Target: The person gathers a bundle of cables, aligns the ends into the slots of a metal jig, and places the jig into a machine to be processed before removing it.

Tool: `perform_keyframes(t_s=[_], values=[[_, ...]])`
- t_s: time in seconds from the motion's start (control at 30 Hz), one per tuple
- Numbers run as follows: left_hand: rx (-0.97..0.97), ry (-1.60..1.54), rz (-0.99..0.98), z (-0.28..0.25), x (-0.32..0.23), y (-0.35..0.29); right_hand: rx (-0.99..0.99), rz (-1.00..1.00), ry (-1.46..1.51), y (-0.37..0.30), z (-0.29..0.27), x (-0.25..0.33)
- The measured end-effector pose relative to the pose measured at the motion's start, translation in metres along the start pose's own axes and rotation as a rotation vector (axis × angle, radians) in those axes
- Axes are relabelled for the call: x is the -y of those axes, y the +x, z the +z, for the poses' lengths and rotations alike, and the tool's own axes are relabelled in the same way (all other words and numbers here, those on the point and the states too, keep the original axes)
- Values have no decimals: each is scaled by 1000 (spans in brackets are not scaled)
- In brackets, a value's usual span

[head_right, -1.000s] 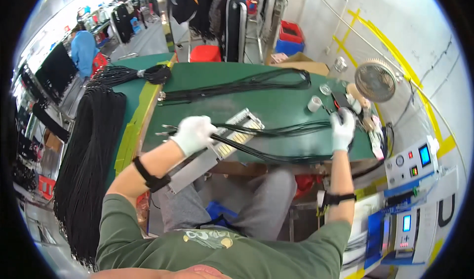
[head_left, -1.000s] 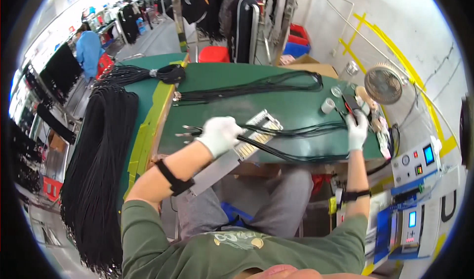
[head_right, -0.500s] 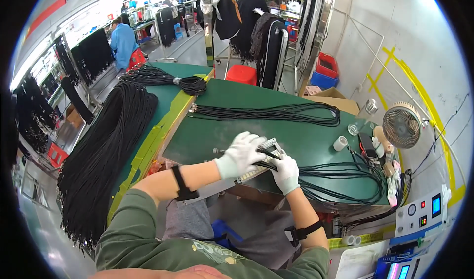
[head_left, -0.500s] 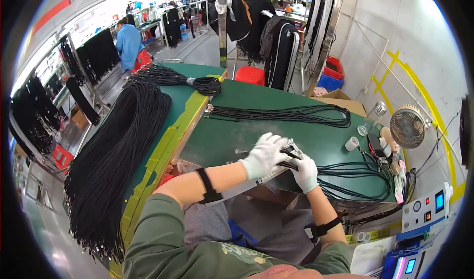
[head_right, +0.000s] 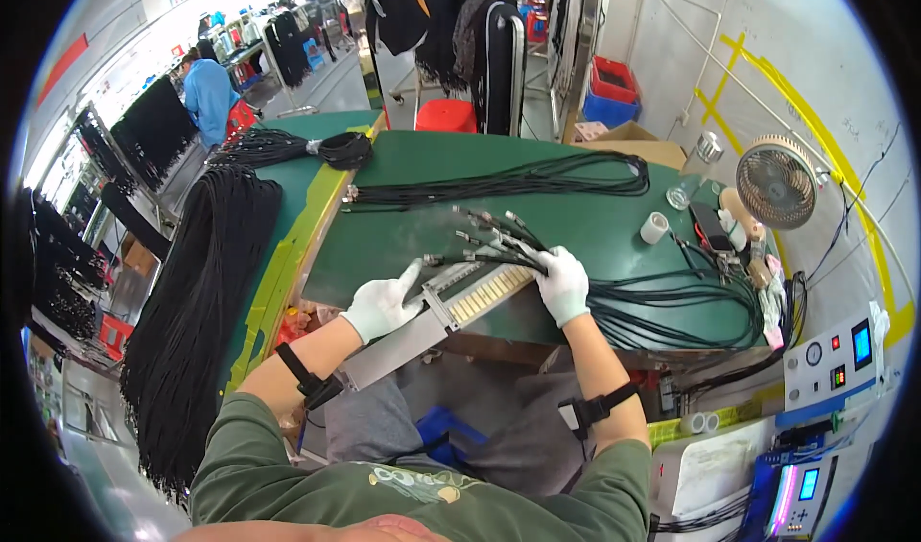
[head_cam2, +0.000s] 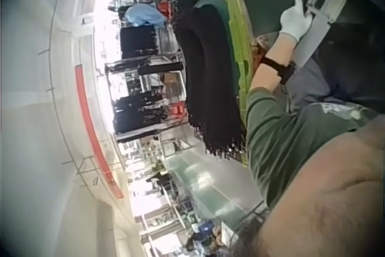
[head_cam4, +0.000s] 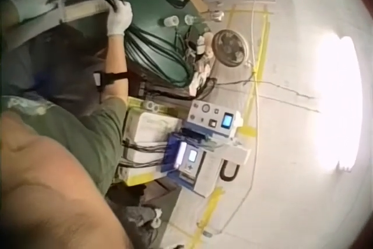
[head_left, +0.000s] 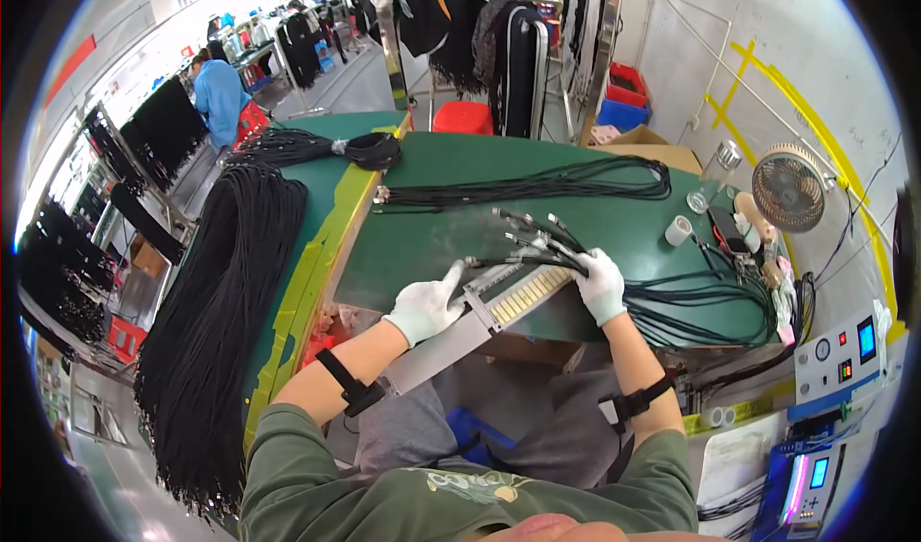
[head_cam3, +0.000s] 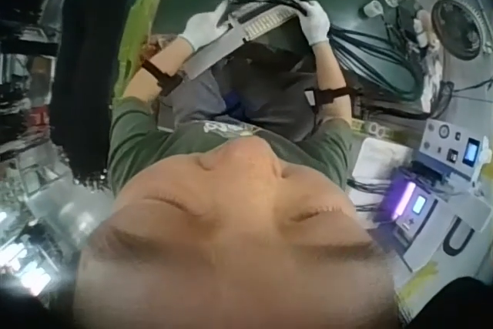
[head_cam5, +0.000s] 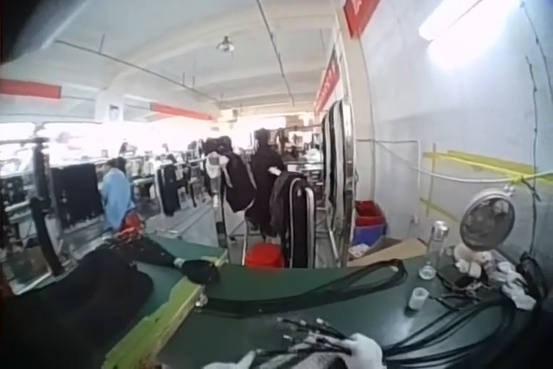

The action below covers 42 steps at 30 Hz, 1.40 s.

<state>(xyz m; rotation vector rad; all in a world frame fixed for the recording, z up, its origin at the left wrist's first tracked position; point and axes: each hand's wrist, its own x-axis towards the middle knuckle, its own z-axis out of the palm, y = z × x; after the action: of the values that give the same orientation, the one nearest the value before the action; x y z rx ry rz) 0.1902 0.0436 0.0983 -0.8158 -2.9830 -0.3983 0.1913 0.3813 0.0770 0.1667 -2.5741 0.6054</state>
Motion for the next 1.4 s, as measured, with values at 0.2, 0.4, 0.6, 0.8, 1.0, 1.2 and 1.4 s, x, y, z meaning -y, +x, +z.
perform_keyframes(t_s=[0.2, 0.4, 0.6, 0.8, 1.0, 1.2, 1.4], values=[[56, -89, -178, 14, -15, -30, 200, -99, -111, 3, -1, 6], [-120, -274, -222, 33, -13, -49, 207, -233, 54, 14, -8, -2], [111, -295, -371, -2, -8, -37, -104, -239, -157, 41, -5, -1], [-357, -190, -67, 31, 16, -18, 471, -158, 55, 32, 4, 54], [-301, -387, -35, 33, 12, -4, 563, 28, 508, 29, 16, 34], [-336, -476, -1, 46, 22, 0, 127, -296, 102, 36, 16, 33], [-365, -499, -10, 41, 17, 9, 414, -375, -24, 27, 19, 67]])
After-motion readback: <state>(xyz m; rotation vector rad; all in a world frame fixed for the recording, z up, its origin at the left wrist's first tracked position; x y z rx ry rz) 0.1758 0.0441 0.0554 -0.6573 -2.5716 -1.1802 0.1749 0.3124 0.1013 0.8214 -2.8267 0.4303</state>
